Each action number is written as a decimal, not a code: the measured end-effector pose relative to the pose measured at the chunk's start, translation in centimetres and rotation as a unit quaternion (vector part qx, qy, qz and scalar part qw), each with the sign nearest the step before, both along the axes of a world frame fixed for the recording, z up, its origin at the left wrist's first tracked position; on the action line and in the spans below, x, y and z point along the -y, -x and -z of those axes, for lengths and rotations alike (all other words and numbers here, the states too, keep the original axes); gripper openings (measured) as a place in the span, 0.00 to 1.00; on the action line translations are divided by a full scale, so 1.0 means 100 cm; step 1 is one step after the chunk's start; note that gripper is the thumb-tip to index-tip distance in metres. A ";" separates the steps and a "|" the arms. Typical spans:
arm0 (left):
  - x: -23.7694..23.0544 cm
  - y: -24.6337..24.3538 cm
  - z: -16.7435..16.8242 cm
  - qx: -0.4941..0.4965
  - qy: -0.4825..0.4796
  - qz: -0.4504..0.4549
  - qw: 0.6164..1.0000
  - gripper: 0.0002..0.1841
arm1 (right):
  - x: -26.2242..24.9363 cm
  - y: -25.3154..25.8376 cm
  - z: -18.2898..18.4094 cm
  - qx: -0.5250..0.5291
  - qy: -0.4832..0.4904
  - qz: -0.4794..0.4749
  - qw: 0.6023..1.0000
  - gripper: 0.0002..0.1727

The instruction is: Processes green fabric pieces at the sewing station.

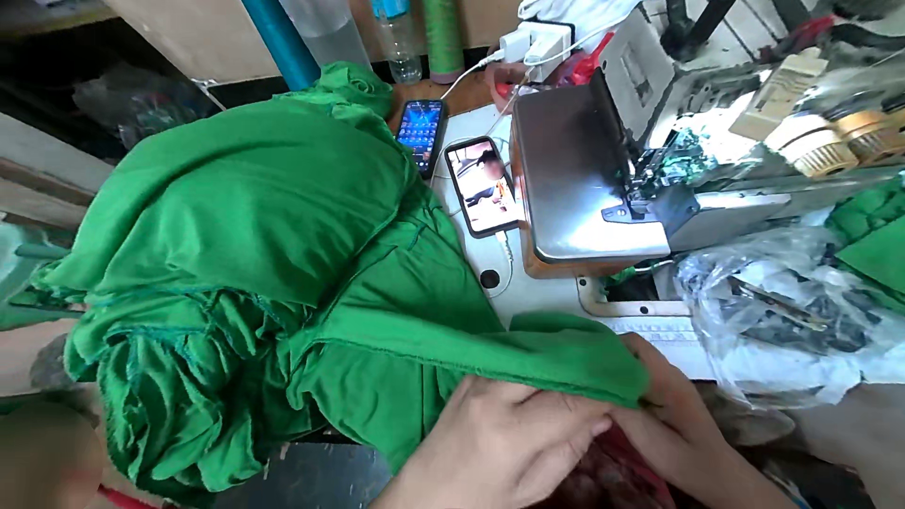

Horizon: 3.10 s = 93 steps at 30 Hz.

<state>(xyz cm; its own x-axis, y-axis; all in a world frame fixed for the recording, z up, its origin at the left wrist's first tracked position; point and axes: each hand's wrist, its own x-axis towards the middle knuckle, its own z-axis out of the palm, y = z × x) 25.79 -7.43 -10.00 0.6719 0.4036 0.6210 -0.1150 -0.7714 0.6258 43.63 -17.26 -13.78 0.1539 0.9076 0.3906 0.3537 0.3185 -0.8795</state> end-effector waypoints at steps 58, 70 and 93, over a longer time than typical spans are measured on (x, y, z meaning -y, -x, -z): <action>-0.042 -0.010 0.015 -0.102 0.047 0.037 0.993 0.12 | -0.005 -0.032 0.023 -0.036 0.013 -0.032 0.999 0.12; 0.003 -0.018 0.030 -0.080 0.106 -0.059 0.989 0.15 | -0.016 -0.020 0.016 -0.142 -0.010 -0.063 0.988 0.10; -0.035 -0.051 -0.008 0.042 0.060 -0.088 0.993 0.11 | -0.015 -0.047 -0.008 -0.033 -0.061 0.088 0.994 0.06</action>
